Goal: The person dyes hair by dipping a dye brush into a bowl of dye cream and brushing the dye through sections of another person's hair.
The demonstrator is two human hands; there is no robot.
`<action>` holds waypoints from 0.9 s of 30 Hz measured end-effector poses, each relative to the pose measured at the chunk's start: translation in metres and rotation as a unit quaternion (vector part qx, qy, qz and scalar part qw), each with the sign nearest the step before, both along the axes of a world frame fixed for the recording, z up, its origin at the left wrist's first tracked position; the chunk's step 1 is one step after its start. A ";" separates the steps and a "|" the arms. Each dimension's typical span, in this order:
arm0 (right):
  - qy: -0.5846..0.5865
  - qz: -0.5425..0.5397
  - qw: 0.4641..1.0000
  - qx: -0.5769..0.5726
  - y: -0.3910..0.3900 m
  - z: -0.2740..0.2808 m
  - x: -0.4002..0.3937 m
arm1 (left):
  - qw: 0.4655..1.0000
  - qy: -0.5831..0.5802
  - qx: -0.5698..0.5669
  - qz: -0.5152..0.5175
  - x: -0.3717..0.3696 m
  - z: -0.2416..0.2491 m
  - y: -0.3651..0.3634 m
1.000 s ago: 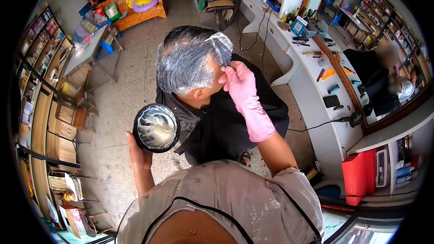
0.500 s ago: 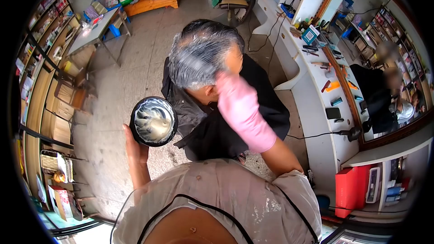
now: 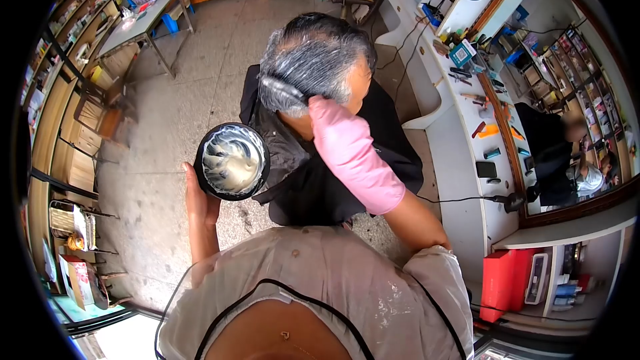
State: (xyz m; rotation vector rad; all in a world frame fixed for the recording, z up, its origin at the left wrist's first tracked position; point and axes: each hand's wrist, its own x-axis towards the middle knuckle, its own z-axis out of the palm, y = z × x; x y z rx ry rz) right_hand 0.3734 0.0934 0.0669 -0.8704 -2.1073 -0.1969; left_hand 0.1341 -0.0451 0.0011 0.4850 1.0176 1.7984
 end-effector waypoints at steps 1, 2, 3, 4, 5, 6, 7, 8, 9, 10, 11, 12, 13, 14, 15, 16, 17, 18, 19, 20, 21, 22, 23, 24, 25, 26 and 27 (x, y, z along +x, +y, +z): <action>-0.093 -0.061 0.993 0.031 -0.007 -0.002 -0.005 | 1.000 -0.001 -0.003 0.003 0.001 0.003 0.000; -0.186 -0.121 0.973 0.063 -0.013 -0.004 -0.009 | 1.000 -0.002 -0.006 0.007 0.002 0.004 0.000; -0.195 -0.123 0.971 0.063 -0.017 -0.003 -0.012 | 1.000 -0.004 -0.005 0.006 0.002 0.004 -0.001; -0.197 -0.123 0.971 0.064 -0.018 0.000 -0.009 | 1.000 -0.005 -0.006 0.008 0.001 0.003 -0.001; -0.157 -0.071 0.985 0.024 -0.019 0.004 -0.005 | 1.000 -0.006 -0.007 0.009 0.000 0.002 -0.002; -0.115 -0.020 0.993 -0.016 -0.020 0.009 0.002 | 1.000 -0.008 -0.007 0.009 -0.001 0.002 -0.003; -0.061 0.014 0.997 0.049 -0.011 0.016 0.013 | 1.000 -0.009 -0.005 0.011 -0.001 0.003 -0.004; 0.035 0.001 0.996 0.085 -0.005 0.022 0.020 | 1.000 -0.009 -0.002 0.013 -0.002 0.002 -0.005; 0.123 -0.042 0.989 0.074 0.004 0.019 0.028 | 1.000 -0.019 -0.001 0.008 -0.004 -0.001 -0.007; 0.190 -0.075 0.974 -0.099 0.004 0.023 0.035 | 1.000 -0.021 0.000 0.009 -0.005 -0.002 -0.008; 0.266 -0.039 0.940 -0.208 0.012 0.022 0.043 | 1.000 -0.018 0.002 0.005 -0.006 -0.002 -0.009; 0.337 -0.003 0.888 -0.313 0.019 0.020 0.046 | 1.000 -0.014 0.004 0.001 -0.009 -0.002 -0.011; 0.345 0.022 0.872 -0.346 0.021 0.015 0.045 | 1.000 -0.015 0.006 0.001 -0.010 -0.003 -0.012; 0.352 0.047 0.855 -0.377 0.021 0.010 0.041 | 1.000 -0.007 0.008 -0.020 -0.012 -0.004 -0.013; 0.364 0.063 0.848 -0.379 0.014 0.010 0.031 | 0.999 0.001 0.011 -0.041 -0.014 -0.004 -0.013; 0.334 0.078 0.860 -0.378 0.013 0.004 0.027 | 0.999 0.000 0.012 -0.042 -0.015 -0.004 -0.013; 0.294 0.080 0.903 -0.301 0.017 -0.011 0.022 | 0.999 0.002 0.007 -0.040 -0.015 -0.004 -0.014; 0.252 0.082 0.938 -0.222 0.015 -0.013 0.012 | 0.999 0.003 0.002 -0.037 -0.015 -0.004 -0.013; 0.155 0.046 0.981 -0.111 0.010 -0.011 0.007 | 0.999 0.003 0.003 -0.039 -0.014 -0.002 -0.013; 0.054 0.008 0.998 0.002 0.002 -0.008 0.005 | 1.000 0.000 0.001 -0.018 -0.011 0.001 -0.012; -0.052 -0.039 0.998 -0.016 -0.007 -0.001 0.003 | 1.000 -0.002 0.001 0.003 -0.010 0.003 -0.012; -0.125 -0.068 0.990 -0.004 -0.014 0.001 0.000 | 1.000 -0.003 0.002 0.002 -0.010 0.002 -0.011; -0.106 -0.038 0.994 0.018 -0.016 0.007 0.002 | 1.000 -0.012 0.000 0.000 -0.011 0.000 -0.012; -0.086 -0.009 0.996 0.039 -0.017 0.012 0.006 | 1.000 -0.021 -0.002 -0.002 -0.013 -0.001 -0.012; 0.004 -0.021 0.998 0.051 -0.010 0.018 0.010 | 1.000 -0.021 0.000 -0.003 -0.013 -0.002 -0.012; 0.094 -0.033 0.993 0.063 -0.001 0.025 0.013 | 1.000 -0.021 -0.001 -0.004 -0.014 -0.003 -0.013; 0.168 -0.068 0.982 -0.051 0.005 0.035 0.017 | 1.000 -0.021 -0.003 -0.005 -0.015 -0.004 -0.014</action>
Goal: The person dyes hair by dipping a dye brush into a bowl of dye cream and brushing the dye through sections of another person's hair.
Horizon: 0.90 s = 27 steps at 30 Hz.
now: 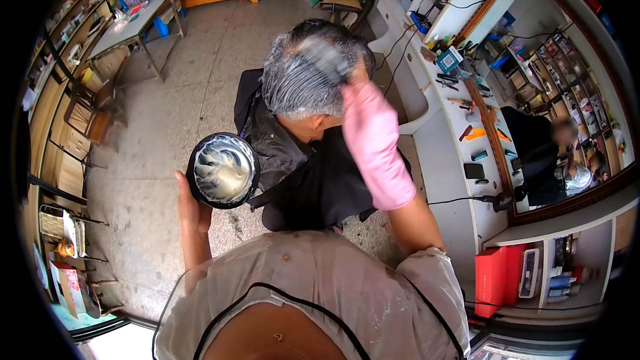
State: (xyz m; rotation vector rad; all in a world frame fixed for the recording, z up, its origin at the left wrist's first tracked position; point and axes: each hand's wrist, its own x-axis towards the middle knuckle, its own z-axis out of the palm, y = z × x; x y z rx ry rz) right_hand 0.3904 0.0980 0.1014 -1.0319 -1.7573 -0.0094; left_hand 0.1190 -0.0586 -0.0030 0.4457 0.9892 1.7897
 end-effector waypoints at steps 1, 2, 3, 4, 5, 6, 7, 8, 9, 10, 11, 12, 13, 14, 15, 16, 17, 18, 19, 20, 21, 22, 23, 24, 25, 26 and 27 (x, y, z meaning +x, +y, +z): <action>0.063 0.013 0.996 -0.064 0.007 0.014 0.002 | 1.000 0.000 0.001 -0.001 -0.001 -0.002 -0.001; 0.108 0.040 0.983 -0.145 0.024 0.016 0.008 | 1.000 0.000 0.003 -0.010 -0.002 -0.004 -0.001; 0.152 0.067 0.960 -0.225 0.032 0.019 0.011 | 1.000 -0.001 0.004 -0.018 -0.003 -0.005 -0.002; 0.225 0.123 0.926 -0.278 0.033 0.016 0.007 | 1.000 0.000 0.005 -0.018 -0.002 -0.003 -0.002; 0.225 0.124 0.926 -0.276 0.032 0.013 0.001 | 1.000 0.005 0.009 -0.020 -0.001 -0.002 -0.001; 0.203 0.127 0.935 -0.263 0.027 0.008 -0.006 | 1.000 0.011 0.014 -0.022 0.000 -0.001 -0.001; 0.181 0.129 0.942 -0.251 0.022 0.002 -0.011 | 1.000 0.011 0.014 -0.020 0.000 -0.001 -0.001; 0.112 0.127 0.962 -0.213 0.017 -0.004 -0.014 | 0.999 0.017 0.009 -0.038 -0.001 -0.001 -0.001; 0.001 0.073 0.985 -0.158 0.013 -0.012 -0.018 | 0.998 0.022 0.002 -0.056 -0.002 -0.001 -0.002; -0.082 0.046 0.990 -0.102 0.004 -0.011 -0.025 | 0.998 0.022 0.002 -0.055 -0.004 -0.001 -0.001; -0.165 0.019 0.985 -0.044 -0.005 -0.012 -0.032 | 0.998 0.017 0.004 -0.061 -0.004 -0.001 0.000; -0.207 0.023 0.978 -0.015 -0.008 -0.019 -0.036 | 0.998 0.013 0.005 -0.067 -0.005 -0.001 0.001; -0.249 0.027 0.968 0.013 -0.013 -0.024 -0.040 | 0.998 0.013 0.004 -0.068 -0.004 0.001 0.000; -0.361 -0.047 0.931 -0.015 -0.021 -0.029 -0.044 | 0.998 0.018 0.005 -0.066 -0.002 0.004 0.000; -0.382 -0.054 0.922 0.022 -0.026 -0.030 -0.045 | 0.998 0.024 0.006 -0.064 -0.001 0.007 0.000; -0.386 -0.031 0.922 -0.002 -0.029 -0.027 -0.043 | 0.998 0.023 0.007 -0.063 0.000 0.008 0.001; -0.388 -0.006 0.921 -0.025 -0.032 -0.020 -0.041 | 0.998 0.024 0.014 -0.062 0.000 0.008 0.001; -0.310 0.028 0.950 -0.003 -0.027 -0.012 -0.036 | 0.998 0.025 0.020 -0.060 0.000 0.007 0.001; -0.228 0.063 0.971 0.019 -0.020 -0.002 -0.031 | 0.998 0.024 0.020 -0.059 -0.001 0.006 0.001; -0.156 0.033 0.987 0.030 -0.016 0.010 -0.030 | 0.998 0.025 0.018 -0.060 -0.002 0.002 0.001; -0.148 -0.040 0.988 -0.004 -0.012 0.021 -0.030 | 0.998 0.025 0.016 -0.061 -0.004 0.001 0.001; -0.144 -0.040 0.989 0.011 -0.004 0.026 -0.027 | 0.998 0.025 0.015 -0.060 -0.003 0.002 0.001; -0.140 -0.039 0.989 0.027 0.001 0.029 -0.026 | 0.999 0.018 0.014 -0.045 0.000 0.003 0.002; -0.114 -0.039 0.991 0.057 0.004 0.023 -0.032 | 0.999 0.012 0.014 -0.030 0.001 0.004 0.002; -0.136 -0.044 0.989 0.026 0.000 0.021 -0.036 | 0.999 0.012 0.015 -0.029 0.001 0.004 0.002; -0.177 -0.028 0.983 0.042 -0.005 0.016 -0.038 | 0.999 0.013 0.014 -0.030 0.001 0.003 0.002; -0.217 -0.012 0.974 0.058 -0.009 0.010 -0.039 | 0.999 0.014 0.014 -0.031 0.001 0.003 0.002</action>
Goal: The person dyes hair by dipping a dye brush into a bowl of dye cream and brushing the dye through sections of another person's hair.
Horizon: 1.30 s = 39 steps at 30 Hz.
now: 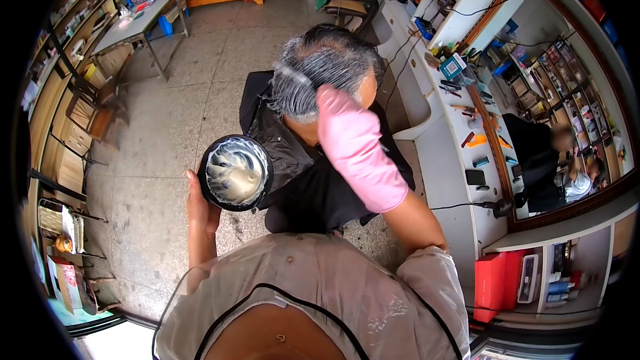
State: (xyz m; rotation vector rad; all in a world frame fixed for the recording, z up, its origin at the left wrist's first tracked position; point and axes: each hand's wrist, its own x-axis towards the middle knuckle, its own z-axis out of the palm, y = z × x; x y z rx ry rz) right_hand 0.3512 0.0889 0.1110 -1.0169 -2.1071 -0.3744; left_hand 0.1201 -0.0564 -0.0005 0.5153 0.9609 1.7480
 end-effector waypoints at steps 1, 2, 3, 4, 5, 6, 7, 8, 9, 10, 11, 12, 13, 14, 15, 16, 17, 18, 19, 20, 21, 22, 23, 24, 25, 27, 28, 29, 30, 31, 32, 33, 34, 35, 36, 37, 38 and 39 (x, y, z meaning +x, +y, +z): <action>-0.051 -0.008 0.999 0.006 -0.005 -0.007 -0.004 | 1.000 0.002 0.001 -0.002 0.000 -0.001 0.000; -0.094 -0.034 0.995 0.012 -0.010 -0.015 -0.009 | 1.000 -0.001 -0.011 0.002 -0.001 -0.002 0.000; -0.129 -0.039 0.991 0.011 -0.016 -0.020 -0.010 | 1.000 -0.003 -0.022 0.006 -0.002 -0.003 0.000; -0.163 -0.044 0.986 0.009 -0.020 -0.022 -0.009 | 1.000 -0.001 -0.019 0.003 -0.002 -0.002 0.002; -0.099 0.043 0.994 -0.029 -0.021 -0.017 -0.002 | 1.000 -0.004 -0.019 0.006 -0.002 -0.002 0.002; -0.098 0.041 0.994 -0.027 -0.019 -0.014 0.005 | 1.000 -0.006 -0.019 0.010 -0.002 -0.003 0.002; 0.005 0.068 0.997 -0.028 -0.016 -0.012 0.012 | 1.000 -0.002 -0.018 0.010 -0.003 -0.004 0.002; 0.107 0.095 0.989 -0.029 -0.013 -0.009 0.020 | 1.000 -0.001 -0.017 0.010 -0.004 -0.004 0.002; 0.143 0.042 0.981 -0.121 -0.008 -0.004 0.029 | 1.000 0.001 -0.011 -0.016 -0.006 -0.003 0.002; 0.163 0.005 0.973 -0.166 -0.001 0.003 0.035 | 0.999 0.003 -0.006 -0.043 -0.007 -0.003 0.001; 0.207 0.026 0.953 -0.219 0.003 0.009 0.042 | 0.999 0.003 -0.005 -0.043 -0.008 -0.003 0.002; 0.230 0.066 0.949 -0.206 0.006 0.015 0.045 | 0.999 0.003 -0.007 -0.046 -0.009 -0.004 0.003; 0.240 0.079 0.950 -0.182 0.020 0.015 0.052 | 0.999 0.004 -0.009 -0.048 -0.009 -0.004 0.004; 0.249 0.092 0.951 -0.160 0.037 0.016 0.058 | 0.999 0.005 -0.009 -0.046 -0.008 -0.003 0.004; 0.195 0.091 0.970 -0.110 0.048 0.030 0.059 | 0.999 0.010 -0.006 -0.044 -0.007 -0.001 0.005; 0.141 0.089 0.984 -0.060 0.054 0.049 0.058 | 0.999 0.015 -0.003 -0.042 -0.005 0.000 0.005; 0.094 0.068 0.993 -0.037 0.053 0.070 0.050 | 0.999 0.017 -0.003 -0.040 -0.003 0.003 0.005; 0.095 0.070 0.992 -0.037 0.061 0.081 0.045 | 0.999 0.014 -0.008 -0.036 0.000 0.007 0.004; 0.028 0.077 0.997 0.005 0.071 0.090 0.040 | 0.999 0.010 -0.012 -0.033 0.002 0.009 0.003; -0.039 0.085 0.994 0.048 0.083 0.096 0.035 | 0.999 0.010 -0.012 -0.031 0.003 0.008 0.003; -0.039 0.087 0.994 0.048 0.095 0.099 0.032 | 1.000 0.004 -0.019 -0.004 0.006 0.003 0.003; -0.055 0.123 0.989 0.057 0.108 0.100 0.029 | 0.999 -0.002 -0.025 0.023 0.008 0.000 0.002; -0.072 0.158 0.983 0.067 0.119 0.100 0.026 | 0.999 -0.001 -0.023 0.027 0.009 -0.001 0.002; -0.071 0.161 0.982 0.069 0.128 0.099 0.024 | 0.999 -0.007 -0.016 0.031 0.010 -0.002 0.001; -0.066 0.177 0.982 0.026 0.136 0.097 0.022 | 0.999 -0.012 -0.009 0.035 0.011 -0.002 0.002; -0.045 0.197 0.978 -0.053 0.148 0.095 0.024 | 0.999 -0.007 -0.009 0.044 0.014 -0.002 0.001; -0.029 0.202 0.975 -0.089 0.152 0.096 0.027 | 0.999 -0.003 -0.009 0.050 0.017 -0.001 0.001; -0.064 0.184 0.980 -0.049 0.152 0.099 0.037 | 0.999 -0.002 -0.009 0.053 0.020 0.002 0.001; -0.099 0.165 0.981 -0.009 0.148 0.103 0.046 | 0.998 -0.006 -0.006 0.062 0.024 0.007 0.002; -0.106 0.136 0.984 -0.039 0.147 0.105 0.056 | 0.997 -0.010 -0.003 0.070 0.027 0.010 0.002; -0.104 0.137 0.984 -0.039 0.147 0.104 0.068 | 0.997 -0.008 -0.003 0.072 0.029 0.011 0.002; -0.091 0.128 0.985 -0.072 0.148 0.102 0.080 | 0.998 -0.005 0.002 0.068 0.030 0.013 0.002; -0.078 0.119 0.984 -0.106 0.148 0.101 0.091 | 0.998 -0.002 0.006 0.064 0.030 0.014 0.001; -0.071 0.078 0.974 -0.203 0.146 0.099 0.100 | 0.998 0.000 0.006 0.064 0.031 0.015 0.000; -0.068 0.080 0.974 -0.202 0.150 0.093 0.110 | 0.999 0.010 0.004 0.047 0.031 0.015 -0.001; -0.033 0.089 0.969 -0.228 0.158 0.081 0.121 | 0.999 0.020 0.002 0.029 0.031 0.016 -0.002; 0.002 0.098 0.963 -0.253 0.164 0.069 0.132 | 0.999 0.023 0.002 0.030 0.032 0.017 -0.003; -0.019 0.080 0.965 -0.250 0.167 0.060 0.143 | 0.999 0.027 0.001 0.030 0.032 0.017 -0.004</action>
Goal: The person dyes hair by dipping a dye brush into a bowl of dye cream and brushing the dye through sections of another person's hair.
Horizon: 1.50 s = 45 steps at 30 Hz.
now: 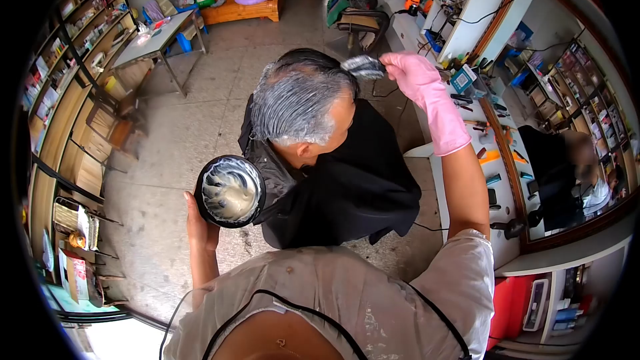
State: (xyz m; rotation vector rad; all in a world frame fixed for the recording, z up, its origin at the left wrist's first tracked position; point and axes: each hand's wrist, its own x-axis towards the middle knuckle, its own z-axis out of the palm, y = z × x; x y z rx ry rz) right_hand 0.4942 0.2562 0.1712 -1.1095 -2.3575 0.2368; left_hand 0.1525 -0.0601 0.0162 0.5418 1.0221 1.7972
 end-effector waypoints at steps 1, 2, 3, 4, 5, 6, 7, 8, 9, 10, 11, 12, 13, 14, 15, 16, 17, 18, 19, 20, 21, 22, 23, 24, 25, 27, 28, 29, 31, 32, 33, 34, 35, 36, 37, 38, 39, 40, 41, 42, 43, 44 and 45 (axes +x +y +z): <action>0.003 0.001 1.000 0.001 0.004 -0.007 0.010 | 1.000 0.003 0.000 0.001 0.001 0.001 -0.001; -0.003 -0.020 1.000 -0.011 0.008 -0.013 0.020 | 1.000 0.006 0.002 0.004 0.004 0.004 -0.001; -0.010 -0.039 0.999 -0.021 0.010 -0.017 0.024 | 1.000 -0.003 0.001 0.031 0.009 0.007 -0.002; 0.086 -0.063 0.994 -0.015 0.013 -0.022 0.024 | 0.998 -0.014 0.000 0.058 0.012 0.010 -0.002; 0.088 -0.058 0.994 -0.012 0.020 -0.022 0.021 | 0.998 -0.013 0.003 0.063 0.012 0.012 -0.003; 0.194 -0.035 0.980 -0.034 0.021 -0.017 0.010 | 0.999 0.006 0.007 0.043 0.011 0.012 -0.005; 0.296 -0.012 0.953 -0.056 0.014 -0.009 -0.004 | 0.999 0.025 0.010 0.021 0.011 0.012 -0.007; 0.315 0.022 0.947 -0.066 0.005 -0.001 -0.020 | 0.999 0.025 0.010 0.023 0.012 0.012 -0.008; 0.193 0.033 0.978 0.069 -0.003 0.007 -0.034 | 0.999 0.021 0.006 0.026 0.012 0.012 -0.009; 0.177 0.055 0.980 0.077 -0.005 0.007 -0.050 | 0.999 0.016 0.002 0.027 0.012 0.011 -0.010; 0.160 0.077 0.980 0.085 -0.005 0.008 -0.065 | 0.999 0.016 0.001 0.028 0.012 0.011 -0.010; 0.160 0.089 0.980 0.077 -0.001 0.006 -0.077 | 0.999 0.018 0.005 0.030 0.013 0.012 -0.011; 0.159 0.101 0.980 0.069 0.002 0.002 -0.089 | 0.999 0.020 0.010 0.033 0.013 0.012 -0.011; 0.192 0.106 0.976 0.018 0.004 -0.001 -0.099 | 0.999 0.019 0.010 0.035 0.013 0.012 -0.012; 0.191 0.108 0.976 0.018 0.002 -0.002 -0.103 | 0.999 0.020 0.011 0.037 0.012 0.011 -0.013; 0.178 0.105 0.978 -0.014 0.000 -0.005 -0.105 | 0.999 0.023 0.012 0.039 0.011 0.010 -0.013; 0.165 0.102 0.980 -0.044 -0.003 -0.006 -0.107 | 0.999 0.023 0.013 0.040 0.010 0.009 -0.014; 0.182 0.094 0.976 -0.069 -0.012 -0.008 -0.106 | 0.999 0.020 0.011 0.044 0.009 0.008 -0.015; 0.186 0.092 0.973 -0.105 -0.026 -0.004 -0.101 | 0.999 0.016 0.010 0.047 0.008 0.007 -0.015; 0.205 0.131 0.967 -0.072 -0.028 -0.015 -0.095 | 0.999 0.017 0.012 0.047 0.007 0.007 -0.014; 0.223 0.170 0.959 -0.040 -0.030 -0.027 -0.090 | 0.999 0.016 0.011 0.047 0.007 0.007 -0.014; 0.180 0.174 0.966 0.066 -0.047 -0.024 -0.086 | 0.999 0.014 0.011 0.046 0.007 0.007 -0.013; 0.134 0.176 0.960 0.171 -0.065 -0.018 -0.083 | 0.999 0.013 0.012 0.045 0.008 0.007 -0.011; 0.130 0.179 0.952 0.212 -0.077 -0.016 -0.082 | 0.999 0.015 0.015 0.041 0.008 0.007 -0.010; 0.107 0.161 0.951 0.240 -0.084 -0.021 -0.083 | 0.999 0.017 0.017 0.036 0.008 0.008 -0.009; 0.113 0.151 0.932 0.310 -0.091 -0.036 -0.084 | 0.999 0.003 0.017 0.049 0.012 0.013 -0.006; 0.042 0.135 0.945 0.295 -0.108 -0.024 -0.081 | 0.998 -0.011 0.015 0.064 0.014 0.015 -0.004; 0.042 0.133 0.945 0.294 -0.114 -0.026 -0.079 | 0.998 -0.011 0.015 0.063 0.013 0.015 -0.004; 0.014 0.174 0.933 0.313 -0.120 -0.028 -0.078 | 0.998 -0.015 0.012 0.060 0.012 0.013 -0.003; 0.015 0.174 0.934 0.313 -0.120 -0.026 -0.078 | 0.998 -0.015 0.012 0.060 0.012 0.013 -0.003; 0.022 0.164 0.924 0.345 -0.117 -0.023 -0.077 | 0.998 -0.011 0.011 0.061 0.013 0.014 -0.003; 0.028 0.154 0.913 0.376 -0.113 -0.018 -0.077 | 0.998 -0.008 0.011 0.062 0.014 0.015 -0.003; 0.035 0.144 0.901 0.407 -0.108 -0.012 -0.077 | 0.998 -0.007 0.010 0.064 0.014 0.015 -0.003; 0.080 0.133 0.907 0.391 -0.095 -0.004 -0.078 | 0.998 -0.003 0.013 0.067 0.015 0.015 -0.003; 0.119 0.113 0.931 0.325 -0.081 0.002 -0.080 | 0.998 0.001 0.016 0.068 0.015 0.015 -0.003; 0.119 0.093 0.942 0.300 -0.068 0.005 -0.082 | 0.998 0.003 0.014 0.068 0.015 0.014 -0.003; 0.119 0.074 0.951 0.276 -0.055 0.007 -0.085 | 0.997 -0.009 0.010 0.071 0.014 0.013 -0.004; 0.120 0.073 0.951 0.276 -0.042 0.001 -0.087 | 0.997 -0.021 0.007 0.074 0.015 0.013 -0.005; 0.147 0.098 0.957 0.231 -0.026 -0.009 -0.090 | 0.997 -0.020 0.008 0.075 0.016 0.013 -0.005; 0.172 0.122 0.960 0.185 -0.012 -0.018 -0.093 | 0.996 -0.016 0.006 0.083 0.017 0.013 -0.005; 0.173 0.124 0.959 0.185 -0.001 -0.021 -0.098 | 0.996 -0.013 0.003 0.091 0.019 0.013 -0.005; 0.181 0.100 0.965 0.160 0.009 -0.025 -0.103 | 0.996 -0.012 0.002 0.092 0.019 0.013 -0.005; 0.189 0.076 0.970 0.133 0.023 -0.031 -0.109 | 0.996 -0.013 0.004 0.090 0.019 0.013 -0.005</action>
